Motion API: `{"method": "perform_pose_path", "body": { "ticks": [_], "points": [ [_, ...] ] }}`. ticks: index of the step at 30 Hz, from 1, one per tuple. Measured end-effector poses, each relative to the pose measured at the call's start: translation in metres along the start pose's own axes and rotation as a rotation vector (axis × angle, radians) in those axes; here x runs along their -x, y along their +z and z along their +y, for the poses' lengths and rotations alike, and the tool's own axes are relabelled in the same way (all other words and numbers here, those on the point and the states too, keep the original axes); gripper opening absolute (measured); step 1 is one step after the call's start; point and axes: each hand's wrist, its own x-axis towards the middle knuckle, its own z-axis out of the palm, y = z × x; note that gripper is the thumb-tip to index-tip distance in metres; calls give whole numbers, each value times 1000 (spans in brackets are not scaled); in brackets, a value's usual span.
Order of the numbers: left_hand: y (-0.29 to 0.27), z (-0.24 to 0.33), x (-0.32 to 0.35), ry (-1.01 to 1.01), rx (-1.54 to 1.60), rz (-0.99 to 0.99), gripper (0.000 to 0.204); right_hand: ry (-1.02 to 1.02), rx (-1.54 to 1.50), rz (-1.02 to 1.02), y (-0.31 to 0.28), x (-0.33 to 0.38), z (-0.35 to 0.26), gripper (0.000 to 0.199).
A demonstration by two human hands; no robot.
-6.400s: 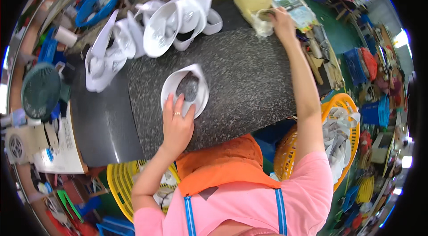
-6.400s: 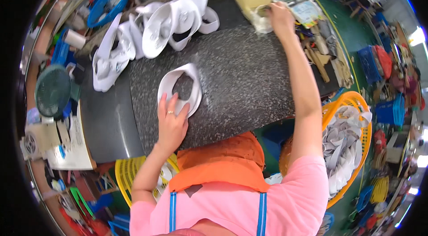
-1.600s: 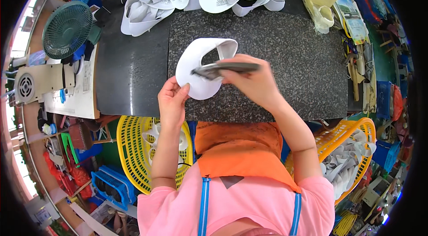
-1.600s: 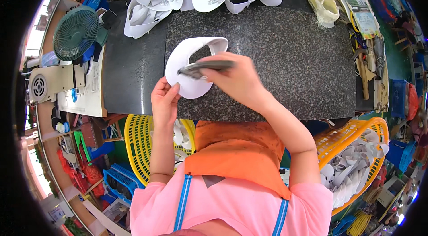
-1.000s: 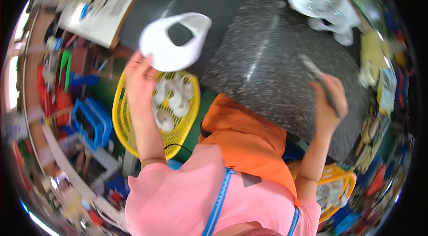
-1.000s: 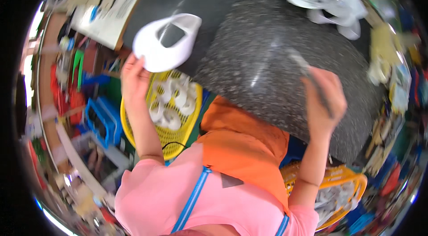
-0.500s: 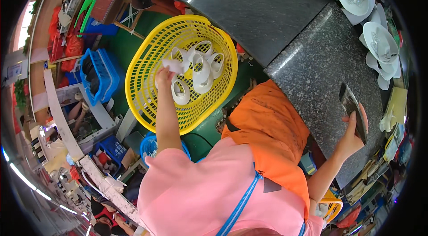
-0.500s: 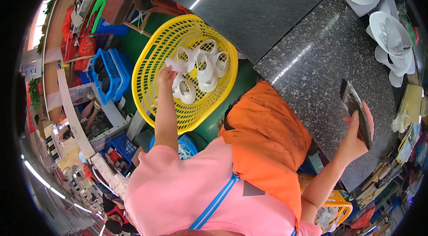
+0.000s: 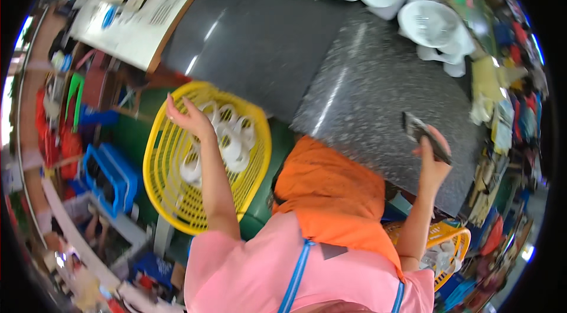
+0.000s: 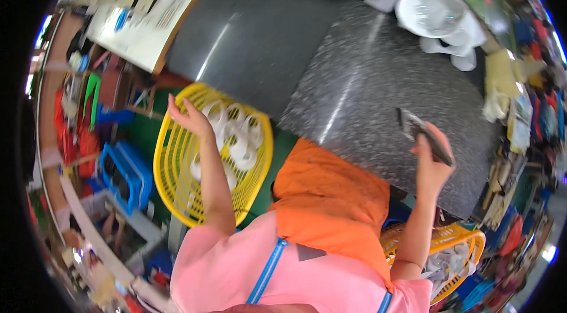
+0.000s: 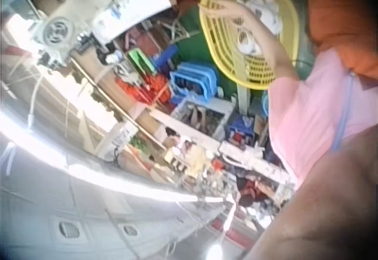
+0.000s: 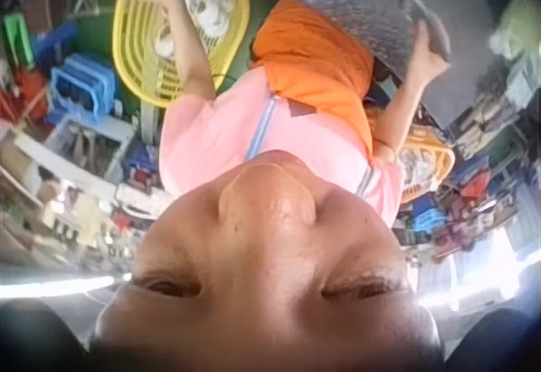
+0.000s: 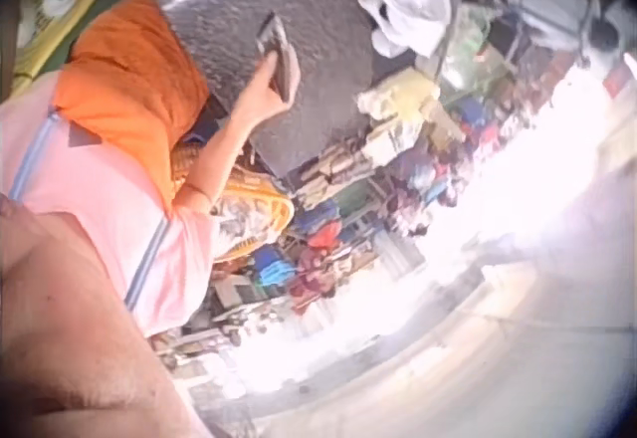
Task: The person applies glue to the interior and edges of several white shoe components one at a time using a brush. After applying the adhesive, the person places each component back into a yellow basket on the floor.
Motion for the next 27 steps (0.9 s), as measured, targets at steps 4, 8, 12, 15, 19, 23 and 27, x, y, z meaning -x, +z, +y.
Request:
{"method": "perform_pose_path", "body": {
  "ticks": [4, 8, 12, 15, 19, 23, 27],
  "points": [
    [57, 160, -38, 860, 55, -699, 33, -32, -106, -96, 10, 1, -13, 23],
    [144, 215, -38, 947, 255, -733, 42, -174, -68, -156, 1, 2, -12, 23],
    [187, 267, -27, 1212, 111, -888, 52, -88, -156, -130, -6, -5, -12, 22],
    [174, 283, -20, 839, -263, -1044, 66, -137, -84, -109, -21, -8, -6, 22],
    [129, 239, -33, 845, -343, -956, 58, -13, -195, -45, -39, -12, 12, 22],
    [73, 208, -41, 1161, -266, -819, 25, 26, -284, 25, -34, -22, 8, 31],
    [23, 219, -35, 1237, 170, -871, 31, 33, -244, -132, -40, -37, -7, 20]
  ]
}}
